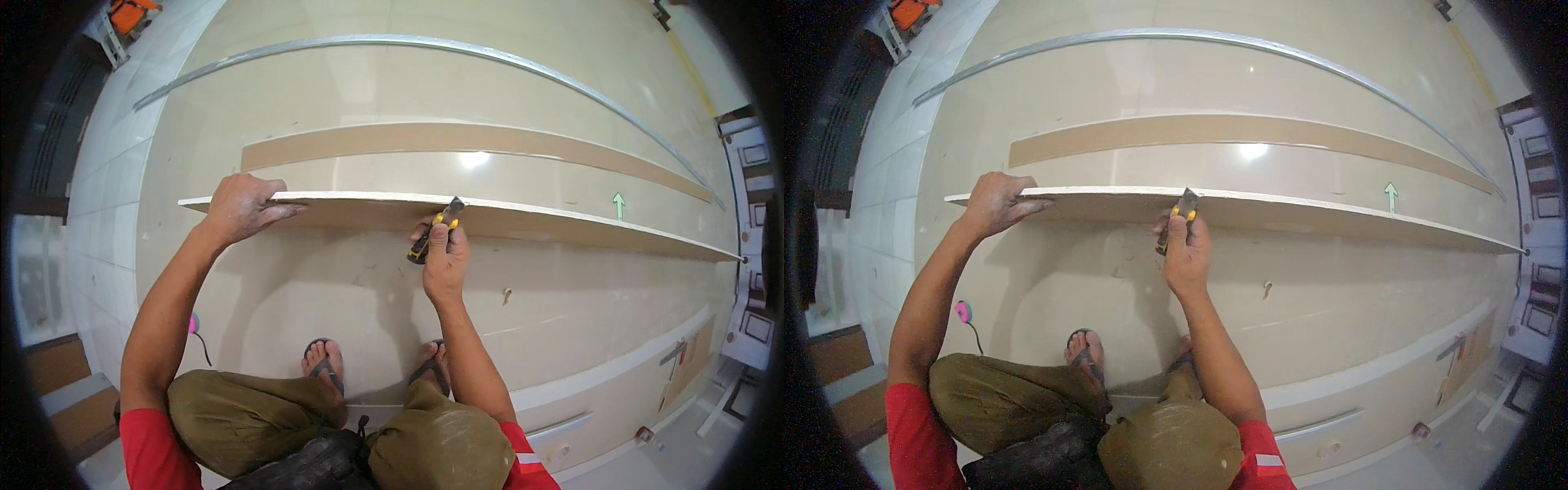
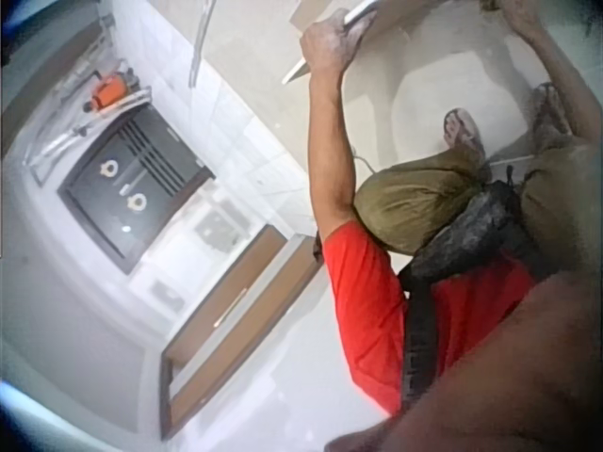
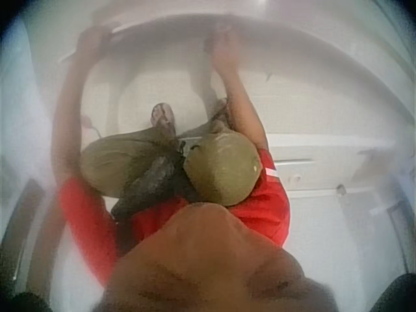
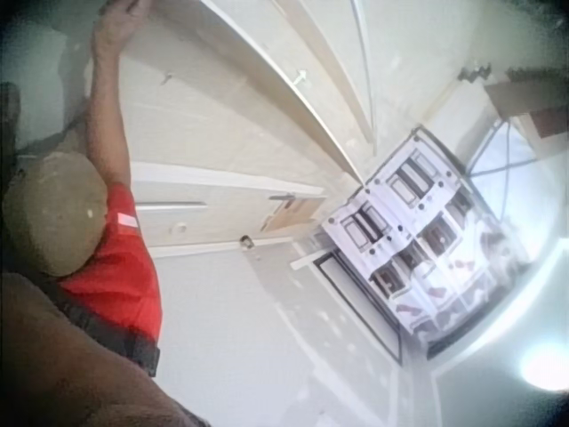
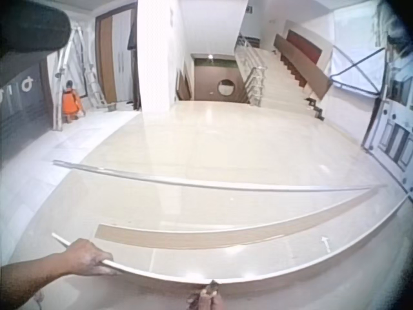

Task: The person uses a utility knife to score and trim the edge of a long white board while sitting on the floor.

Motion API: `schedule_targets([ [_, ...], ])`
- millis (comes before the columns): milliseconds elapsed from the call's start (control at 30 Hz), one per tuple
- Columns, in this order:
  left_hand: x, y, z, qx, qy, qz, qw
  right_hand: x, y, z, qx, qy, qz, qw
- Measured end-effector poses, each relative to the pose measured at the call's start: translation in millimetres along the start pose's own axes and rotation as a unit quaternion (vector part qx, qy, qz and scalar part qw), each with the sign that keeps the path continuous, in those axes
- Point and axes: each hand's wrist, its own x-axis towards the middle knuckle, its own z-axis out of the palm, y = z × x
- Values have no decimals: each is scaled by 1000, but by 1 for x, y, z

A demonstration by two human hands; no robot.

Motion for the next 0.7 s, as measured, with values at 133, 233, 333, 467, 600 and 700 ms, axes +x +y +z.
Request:
schedule_targets([
  [133,-1,1,-1,-6,-21,-25,999,0,4,2,-35,2,6,999],
  [233,-3,-1,2,-10,0,-6,1000,-5,-1,9,5,4,31,999],
  [333,-2,0,1,-10,-11,-20,1000,-7,-3,12,33,12,54,998],
  [467,-4,-3,3,0,5,1,1000,-6,-2,13,32,7,46,998],
  [600,-5,1,1,-14,2,-9,1000,-4,1,14,25,6,35,999],
  [700,-5,-1,3,-19,17,8,1000,-6,-4,15,14,20,44,999],
])
